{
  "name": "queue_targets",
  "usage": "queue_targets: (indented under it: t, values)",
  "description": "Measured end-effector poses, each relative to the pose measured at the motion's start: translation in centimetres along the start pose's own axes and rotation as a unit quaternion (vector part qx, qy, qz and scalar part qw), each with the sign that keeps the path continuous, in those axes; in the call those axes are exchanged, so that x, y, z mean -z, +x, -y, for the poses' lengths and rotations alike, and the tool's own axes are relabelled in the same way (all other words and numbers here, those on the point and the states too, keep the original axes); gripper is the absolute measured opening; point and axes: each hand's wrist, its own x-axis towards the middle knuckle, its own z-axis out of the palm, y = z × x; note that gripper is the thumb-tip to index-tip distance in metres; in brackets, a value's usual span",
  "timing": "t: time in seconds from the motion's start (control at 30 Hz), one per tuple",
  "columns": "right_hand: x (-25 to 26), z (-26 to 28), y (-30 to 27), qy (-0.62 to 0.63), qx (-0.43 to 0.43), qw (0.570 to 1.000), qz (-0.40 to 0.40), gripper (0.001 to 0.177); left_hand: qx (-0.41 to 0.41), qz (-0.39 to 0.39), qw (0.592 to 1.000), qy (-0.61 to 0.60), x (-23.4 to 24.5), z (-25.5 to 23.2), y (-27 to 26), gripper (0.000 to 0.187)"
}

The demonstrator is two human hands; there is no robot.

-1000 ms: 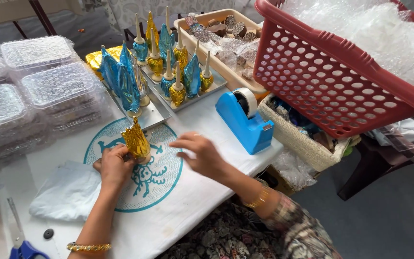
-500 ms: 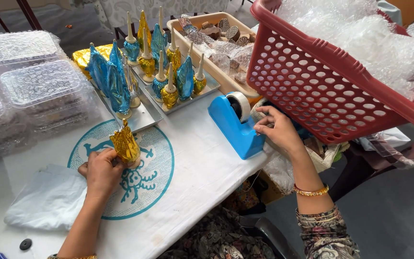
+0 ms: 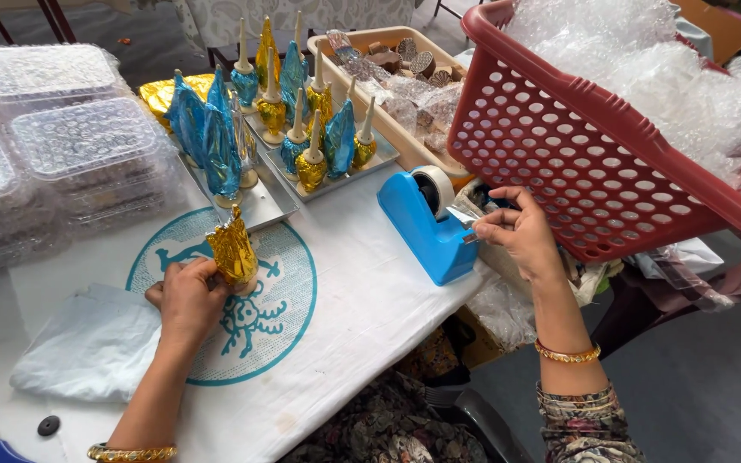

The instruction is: The recorder wraps small wooden vase-like objects in decorative gold foil and organizes them on a tray.

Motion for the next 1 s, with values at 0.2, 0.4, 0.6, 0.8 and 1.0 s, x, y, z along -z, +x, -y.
queue_targets:
  t: [0.2,0.4,0.6,0.8,1.0]
  values:
    - [-0.5,0.0,-1.5,0.009,-0.001,1.000,-0.011,0.070,-0.015,0.001,1.000,-0.010,-0.4,0.5,0.0,0.013]
    - [0.8,-4.2,-1.2,0.022,-0.003,1.000,-0.016,0.051,-0.021,0.002,0.999,-0.042,-0.6,0.9,0.1,0.015]
    - [0.2,-5.9,-2.2,-0.020,-0.043,0.998,-0.043,0.028,-0.017,0.005,1.000,-0.025,-0.2,0.4,0.0,0.018]
    - [-1.2,-3.7,-4.9,-0.235,0.165,0.951,-0.115,0.036,-0.021,0.007,0.999,-0.038,-0.3,0.6,0.1,0.019]
    - [-1.8,-5.1,-4.9,-0.314,0.411,0.838,-0.175,0.033,-0.012,0.013,0.999,-0.040,0.1,0.0,-0.1,0.021]
